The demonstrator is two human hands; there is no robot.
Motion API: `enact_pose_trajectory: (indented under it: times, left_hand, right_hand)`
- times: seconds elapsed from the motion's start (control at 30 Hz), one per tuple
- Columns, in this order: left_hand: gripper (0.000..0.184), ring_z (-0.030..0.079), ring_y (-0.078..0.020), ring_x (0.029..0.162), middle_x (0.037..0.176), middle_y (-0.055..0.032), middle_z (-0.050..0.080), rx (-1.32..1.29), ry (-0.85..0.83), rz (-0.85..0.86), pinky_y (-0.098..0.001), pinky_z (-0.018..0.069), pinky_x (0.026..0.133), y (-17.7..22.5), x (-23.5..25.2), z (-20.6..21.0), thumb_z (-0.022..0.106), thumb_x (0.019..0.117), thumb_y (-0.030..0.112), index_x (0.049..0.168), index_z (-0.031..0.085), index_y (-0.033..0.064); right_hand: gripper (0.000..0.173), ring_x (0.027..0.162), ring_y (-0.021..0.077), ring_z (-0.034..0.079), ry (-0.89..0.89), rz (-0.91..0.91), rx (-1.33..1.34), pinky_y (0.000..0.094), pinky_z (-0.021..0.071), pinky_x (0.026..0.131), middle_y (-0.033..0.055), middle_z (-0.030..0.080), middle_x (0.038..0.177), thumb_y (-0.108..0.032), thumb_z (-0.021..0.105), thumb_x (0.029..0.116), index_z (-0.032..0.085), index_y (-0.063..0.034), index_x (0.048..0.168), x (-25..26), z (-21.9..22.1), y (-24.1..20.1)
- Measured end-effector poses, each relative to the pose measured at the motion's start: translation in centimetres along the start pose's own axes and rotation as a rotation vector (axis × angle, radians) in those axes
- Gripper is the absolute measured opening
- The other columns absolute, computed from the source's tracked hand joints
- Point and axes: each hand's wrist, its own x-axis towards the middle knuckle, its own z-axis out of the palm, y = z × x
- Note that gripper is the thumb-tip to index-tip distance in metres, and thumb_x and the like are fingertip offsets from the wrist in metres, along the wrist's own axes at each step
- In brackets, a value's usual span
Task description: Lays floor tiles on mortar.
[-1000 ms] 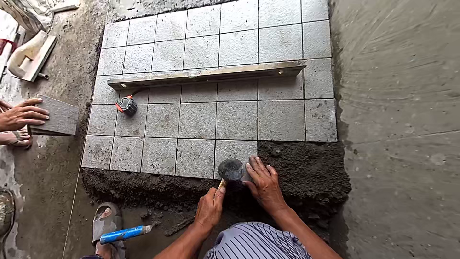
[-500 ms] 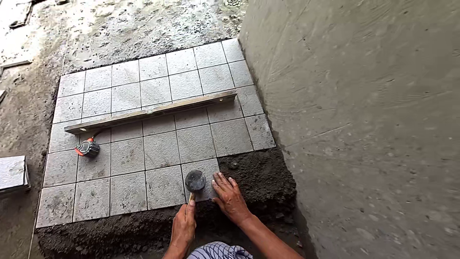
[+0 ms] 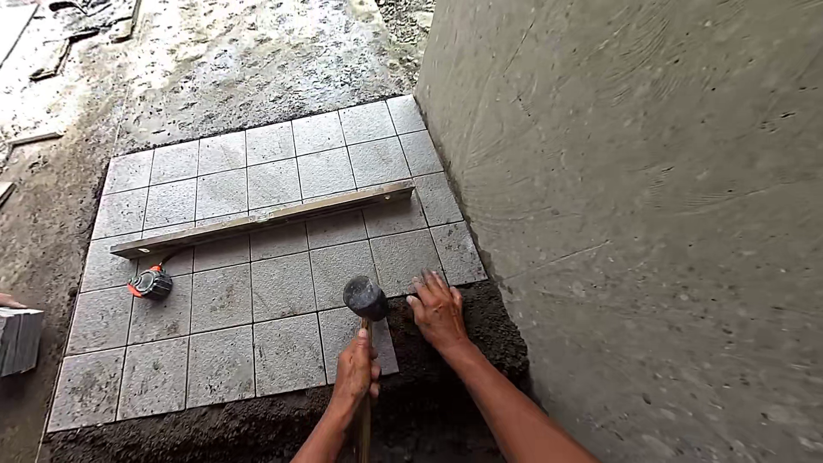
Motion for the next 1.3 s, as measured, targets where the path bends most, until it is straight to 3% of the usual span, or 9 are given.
enact_pose_trajectory:
  times: [0.1, 0.27, 0.43, 0.57, 0.7, 0.83, 0.93, 1.13, 1.3]
  left_hand:
    - [0.056, 0.047, -0.0127, 0.040, 0.059, -0.0033, 0.048, -0.124, -0.100, -0.027, -0.0269, 0.0457, 0.038, 1.9, 2.1, 3.3, 0.028, 0.1116, 0.050, 0.107, 0.054, 0.0014]
    - [0.059, 0.047, -0.0128, 0.040, 0.060, -0.0033, 0.048, -0.136, -0.164, -0.048, -0.0266, 0.0461, 0.039, 2.5, 4.2, 6.3, 0.028, 0.1093, 0.057, 0.104, 0.053, 0.0046]
    - [0.061, 0.047, -0.0127, 0.040, 0.060, -0.0036, 0.049, -0.125, -0.141, -0.084, -0.0270, 0.0462, 0.039, 2.3, 4.6, 7.1, 0.028, 0.1083, 0.060, 0.106, 0.053, 0.0042]
    - [0.059, 0.048, -0.0128, 0.040, 0.060, -0.0034, 0.048, -0.136, -0.162, -0.102, -0.0265, 0.0464, 0.038, 1.8, 3.1, 6.3, 0.030, 0.1091, 0.057, 0.106, 0.053, 0.0037]
    - [0.050, 0.048, -0.0118, 0.042, 0.061, -0.0024, 0.050, -0.097, -0.111, -0.014, -0.0258, 0.0458, 0.039, -0.7, -1.8, 1.9, 0.031, 0.1124, 0.045, 0.106, 0.055, 0.0014]
    - [0.049, 0.049, -0.0118, 0.042, 0.061, -0.0023, 0.051, -0.084, 0.054, 0.057, -0.0262, 0.0458, 0.039, -3.4, -4.3, -3.1, 0.031, 0.1124, 0.042, 0.106, 0.057, 0.0004]
    - [0.052, 0.047, -0.0129, 0.039, 0.059, -0.0030, 0.049, -0.192, 0.105, 0.016, -0.0277, 0.0464, 0.037, -2.2, -3.0, -5.0, 0.029, 0.1129, 0.044, 0.107, 0.055, 0.0000]
    - [0.058, 0.044, -0.0123, 0.036, 0.054, -0.0013, 0.043, -0.565, 0.087, -0.051, -0.0270, 0.0435, 0.034, 1.1, 0.6, -3.4, 0.024, 0.1106, 0.053, 0.100, 0.050, 0.0034]
    - [0.058, 0.043, -0.0119, 0.036, 0.053, -0.0001, 0.042, -0.653, 0.028, -0.118, -0.0267, 0.0425, 0.034, 1.2, 1.3, -1.8, 0.022, 0.1101, 0.055, 0.099, 0.049, 0.0057]
  right_hand:
    - [0.043, 0.148, 0.0368, 0.039, -0.105, 0.119, -0.034, 0.0702, 0.0270, 0.114, 0.0139, 0.046, 0.158, -0.024, 0.063, 0.1006, 0.061, -0.0109, 0.142, 2.7, -0.9, 2.0]
    - [0.042, 0.147, 0.0362, 0.041, -0.083, 0.062, -0.043, 0.0733, 0.0243, 0.114, 0.0125, 0.048, 0.157, -0.012, 0.067, 0.0969, 0.065, -0.0137, 0.139, 2.3, -0.9, 3.1]
    - [0.041, 0.148, 0.0346, 0.041, -0.072, 0.055, -0.034, 0.0722, 0.0238, 0.115, 0.0109, 0.049, 0.157, -0.011, 0.067, 0.0969, 0.066, -0.0141, 0.138, 2.5, -0.8, 3.0]
    - [0.040, 0.148, 0.0352, 0.040, -0.094, 0.063, -0.039, 0.0727, 0.0243, 0.115, 0.0108, 0.049, 0.157, -0.009, 0.066, 0.0971, 0.067, -0.0143, 0.137, 2.6, -1.0, 3.2]
    - [0.037, 0.146, 0.0400, 0.040, -0.101, 0.081, -0.047, 0.0744, 0.0265, 0.112, 0.0172, 0.048, 0.155, -0.009, 0.057, 0.0998, 0.066, -0.0074, 0.136, 3.0, -1.1, 1.7]
    - [0.036, 0.144, 0.0384, 0.044, -0.021, -0.082, 0.029, 0.0705, 0.0289, 0.114, 0.0169, 0.051, 0.153, -0.021, 0.055, 0.1022, 0.067, -0.0056, 0.133, 1.5, 1.8, -4.6]
    - [0.038, 0.145, 0.0370, 0.044, -0.020, -0.138, 0.044, 0.0705, 0.0279, 0.115, 0.0139, 0.053, 0.153, -0.028, 0.056, 0.1026, 0.069, -0.0095, 0.133, 1.2, 4.5, -7.9]
    - [0.032, 0.152, 0.0405, 0.030, -0.010, -0.066, -0.042, 0.0749, 0.0189, 0.116, 0.0150, 0.044, 0.159, -0.029, 0.061, 0.1015, 0.072, -0.0235, 0.131, 1.8, 5.0, -7.5]
    - [0.029, 0.151, 0.0433, 0.029, 0.000, -0.039, -0.034, 0.0746, 0.0199, 0.115, 0.0169, 0.044, 0.159, -0.025, 0.064, 0.1003, 0.074, -0.0214, 0.127, 2.0, 4.9, -7.8]
